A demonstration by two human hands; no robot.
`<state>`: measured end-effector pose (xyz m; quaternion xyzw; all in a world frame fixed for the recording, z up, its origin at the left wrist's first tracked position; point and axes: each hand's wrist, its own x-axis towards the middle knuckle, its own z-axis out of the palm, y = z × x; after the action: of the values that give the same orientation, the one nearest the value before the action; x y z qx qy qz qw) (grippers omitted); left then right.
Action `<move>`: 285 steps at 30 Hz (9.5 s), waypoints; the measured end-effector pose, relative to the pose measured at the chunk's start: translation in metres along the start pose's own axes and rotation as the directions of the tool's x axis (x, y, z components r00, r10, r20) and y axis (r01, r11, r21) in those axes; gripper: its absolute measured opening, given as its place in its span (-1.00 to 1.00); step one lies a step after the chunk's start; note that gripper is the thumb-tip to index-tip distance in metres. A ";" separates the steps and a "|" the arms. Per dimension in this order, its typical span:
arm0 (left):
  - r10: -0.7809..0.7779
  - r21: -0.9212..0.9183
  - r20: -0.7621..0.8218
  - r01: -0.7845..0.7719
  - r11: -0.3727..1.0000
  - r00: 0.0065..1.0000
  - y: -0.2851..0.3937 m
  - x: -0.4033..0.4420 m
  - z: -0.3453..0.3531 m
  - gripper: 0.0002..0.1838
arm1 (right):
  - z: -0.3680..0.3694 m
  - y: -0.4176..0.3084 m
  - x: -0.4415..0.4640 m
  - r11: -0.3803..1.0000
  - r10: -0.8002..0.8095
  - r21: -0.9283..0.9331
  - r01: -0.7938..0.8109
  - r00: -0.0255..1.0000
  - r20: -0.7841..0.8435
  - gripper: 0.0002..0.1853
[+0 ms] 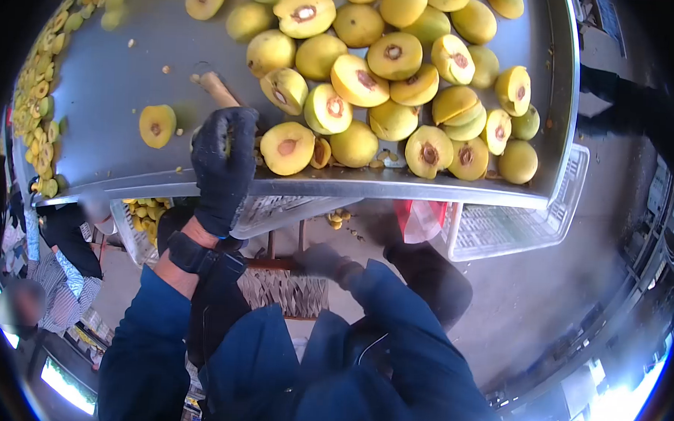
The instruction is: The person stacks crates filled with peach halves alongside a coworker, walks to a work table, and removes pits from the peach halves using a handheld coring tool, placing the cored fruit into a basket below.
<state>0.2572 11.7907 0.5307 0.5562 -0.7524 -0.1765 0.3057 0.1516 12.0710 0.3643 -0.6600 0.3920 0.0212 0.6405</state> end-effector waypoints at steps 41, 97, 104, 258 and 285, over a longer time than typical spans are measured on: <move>-0.253 -0.201 0.190 0.290 0.936 0.949 0.026 -0.011 -0.002 -0.81 | 0.145 0.253 0.094 0.854 0.492 0.410 -0.321 0.753 -0.436 -0.57; 0.008 -0.075 -0.148 -0.019 0.997 0.989 -0.139 -0.021 -0.131 -0.80 | -0.236 -0.219 -0.009 0.905 -0.399 -0.424 -0.032 0.284 -0.872 -0.80; 0.156 0.075 -0.278 -0.140 0.987 0.948 -0.158 -0.017 -0.119 -0.77 | -0.272 -0.209 0.091 0.820 -0.185 -0.427 -0.382 0.529 -0.828 -0.77; 0.213 0.210 -0.039 -0.200 0.957 0.976 -0.202 -0.030 -0.163 -0.69 | -0.299 -0.168 -0.052 0.796 -0.434 -0.525 -0.301 0.319 -0.842 -0.54; 0.130 0.254 0.027 -0.132 0.958 0.991 -0.195 -0.024 -0.167 -0.71 | -0.448 -0.193 -0.034 0.732 -0.322 -0.448 -0.513 0.319 -0.891 -0.73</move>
<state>0.5131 11.7639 0.5316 0.5390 -0.8055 -0.0604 0.2389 0.0206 11.6768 0.6222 -0.6977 0.6925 -0.1837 -0.0001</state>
